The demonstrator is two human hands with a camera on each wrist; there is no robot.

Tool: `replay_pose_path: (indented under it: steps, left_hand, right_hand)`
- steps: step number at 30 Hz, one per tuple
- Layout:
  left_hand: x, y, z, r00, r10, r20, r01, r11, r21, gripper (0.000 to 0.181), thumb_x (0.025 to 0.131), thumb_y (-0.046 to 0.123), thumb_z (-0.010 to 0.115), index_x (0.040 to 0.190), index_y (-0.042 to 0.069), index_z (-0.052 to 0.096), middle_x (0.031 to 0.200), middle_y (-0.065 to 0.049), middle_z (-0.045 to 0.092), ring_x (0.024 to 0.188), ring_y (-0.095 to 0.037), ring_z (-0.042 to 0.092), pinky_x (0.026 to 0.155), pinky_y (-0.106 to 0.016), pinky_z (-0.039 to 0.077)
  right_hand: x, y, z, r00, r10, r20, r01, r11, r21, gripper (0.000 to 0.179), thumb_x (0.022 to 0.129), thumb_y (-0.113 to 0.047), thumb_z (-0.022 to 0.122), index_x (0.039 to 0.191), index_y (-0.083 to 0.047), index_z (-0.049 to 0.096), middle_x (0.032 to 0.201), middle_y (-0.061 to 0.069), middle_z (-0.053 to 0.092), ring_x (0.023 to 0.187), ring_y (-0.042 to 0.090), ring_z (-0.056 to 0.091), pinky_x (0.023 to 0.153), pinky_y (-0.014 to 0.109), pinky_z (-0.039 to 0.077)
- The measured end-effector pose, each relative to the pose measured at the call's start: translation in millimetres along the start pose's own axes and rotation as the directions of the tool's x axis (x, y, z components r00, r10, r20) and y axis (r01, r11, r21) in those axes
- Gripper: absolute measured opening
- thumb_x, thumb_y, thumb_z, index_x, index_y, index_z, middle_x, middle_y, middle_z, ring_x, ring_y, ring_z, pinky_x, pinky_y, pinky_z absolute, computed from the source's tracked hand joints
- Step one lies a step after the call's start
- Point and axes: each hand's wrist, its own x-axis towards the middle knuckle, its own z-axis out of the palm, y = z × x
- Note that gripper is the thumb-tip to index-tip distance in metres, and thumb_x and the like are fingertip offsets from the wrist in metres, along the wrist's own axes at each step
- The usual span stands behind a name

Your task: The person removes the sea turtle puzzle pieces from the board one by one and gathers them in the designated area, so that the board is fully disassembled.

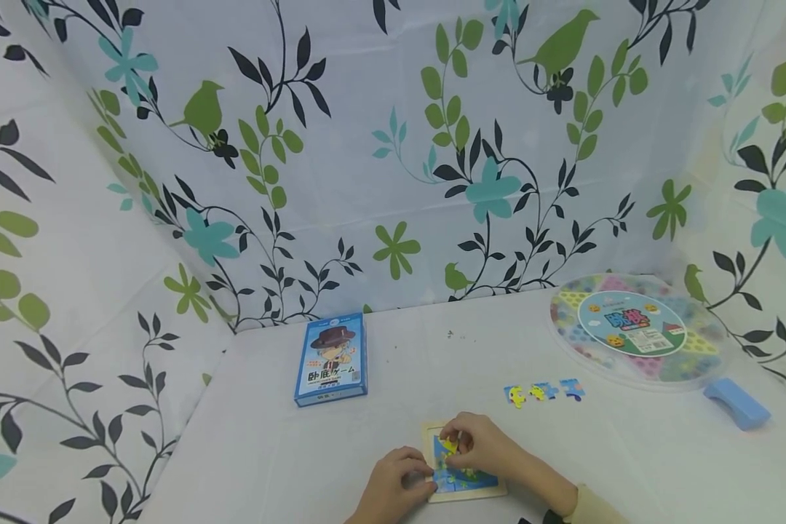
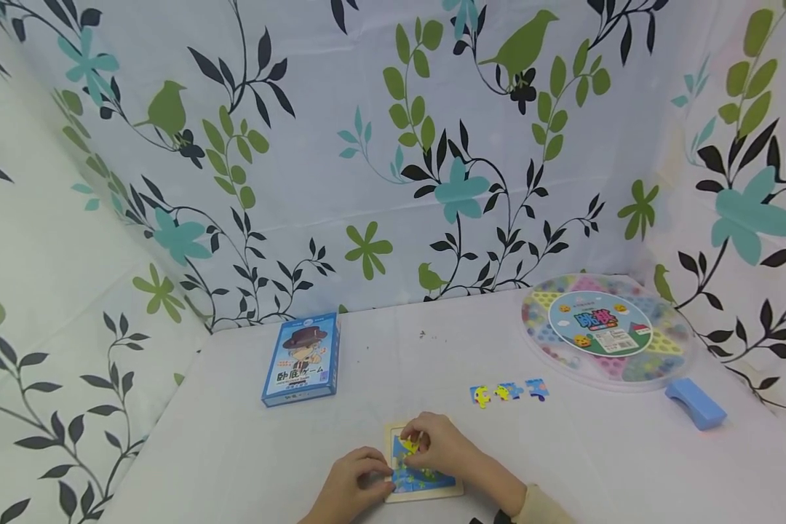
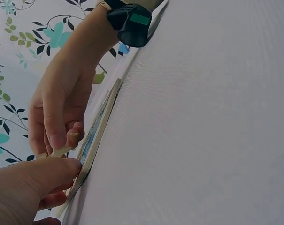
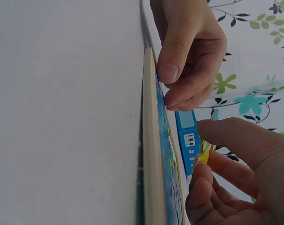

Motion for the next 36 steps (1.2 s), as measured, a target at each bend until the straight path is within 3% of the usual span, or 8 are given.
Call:
replay_pose_path:
  steps: [5, 11, 22, 30, 36]
  left_hand:
    - [-0.7, 0.5, 0.4, 1.0, -0.004, -0.001, 0.004, 1.0, 0.004, 0.011, 0.077, 0.025, 0.07, 0.082, 0.015, 0.068, 0.088, 0.013, 0.056, 0.084, -0.007, 0.053, 0.075, -0.028, 0.045]
    - [-0.2, 4.2, 0.5, 0.999, -0.045, 0.015, 0.045, 0.999, 0.003, 0.012, 0.077, 0.027, 0.07, 0.081, 0.016, 0.069, 0.088, 0.015, 0.054, 0.084, -0.006, 0.052, 0.076, -0.029, 0.045]
    - [1.9, 6.7, 0.0, 0.997, -0.07, 0.019, 0.069, 0.998, 0.012, 0.018, 0.076, 0.028, 0.071, 0.085, 0.013, 0.069, 0.091, 0.013, 0.056, 0.088, -0.008, 0.053, 0.079, -0.029, 0.044]
    - [-0.1, 3.1, 1.0, 0.999, -0.041, 0.026, 0.04, 0.998, 0.038, 0.025, 0.077, 0.033, 0.069, 0.09, 0.012, 0.069, 0.093, 0.011, 0.057, 0.085, -0.007, 0.047, 0.074, -0.028, 0.042]
    - [-1.3, 0.2, 3.1, 0.999, 0.035, 0.003, -0.035, 0.998, 0.055, 0.027, 0.076, 0.032, 0.07, 0.091, 0.01, 0.069, 0.095, 0.008, 0.059, 0.084, -0.007, 0.046, 0.073, -0.026, 0.041]
  right_hand:
    - [-1.9, -3.2, -8.4, 0.999, 0.036, 0.005, -0.036, 0.999, -0.033, 0.025, 0.074, -0.013, 0.072, 0.096, -0.006, 0.064, 0.083, -0.005, 0.054, 0.06, 0.004, 0.048, 0.053, 0.02, 0.043]
    - [-12.6, -3.6, -28.0, 0.997, 0.049, -0.051, -0.055, 0.993, -0.103, 0.03, 0.072, -0.01, 0.073, 0.1, -0.002, 0.063, 0.083, -0.003, 0.055, 0.058, 0.003, 0.045, 0.05, 0.021, 0.042]
    - [-34.7, 6.2, -60.6, 0.992, 0.054, -0.116, -0.075, 0.979, -0.191, 0.024, 0.07, -0.007, 0.074, 0.091, -0.005, 0.061, 0.077, -0.004, 0.052, 0.058, 0.004, 0.044, 0.049, 0.021, 0.041]
    - [-48.0, 14.5, -77.3, 0.988, 0.065, -0.142, -0.099, 0.964, -0.245, 0.023, 0.07, -0.006, 0.073, 0.09, -0.004, 0.061, 0.074, -0.004, 0.05, 0.056, 0.004, 0.041, 0.048, 0.021, 0.04]
    - [-55.2, 23.1, -89.6, 0.987, 0.067, -0.146, -0.105, 0.958, -0.268, 0.023, 0.07, -0.003, 0.073, 0.09, -0.003, 0.062, 0.08, -0.002, 0.055, 0.057, 0.003, 0.041, 0.049, 0.021, 0.04]
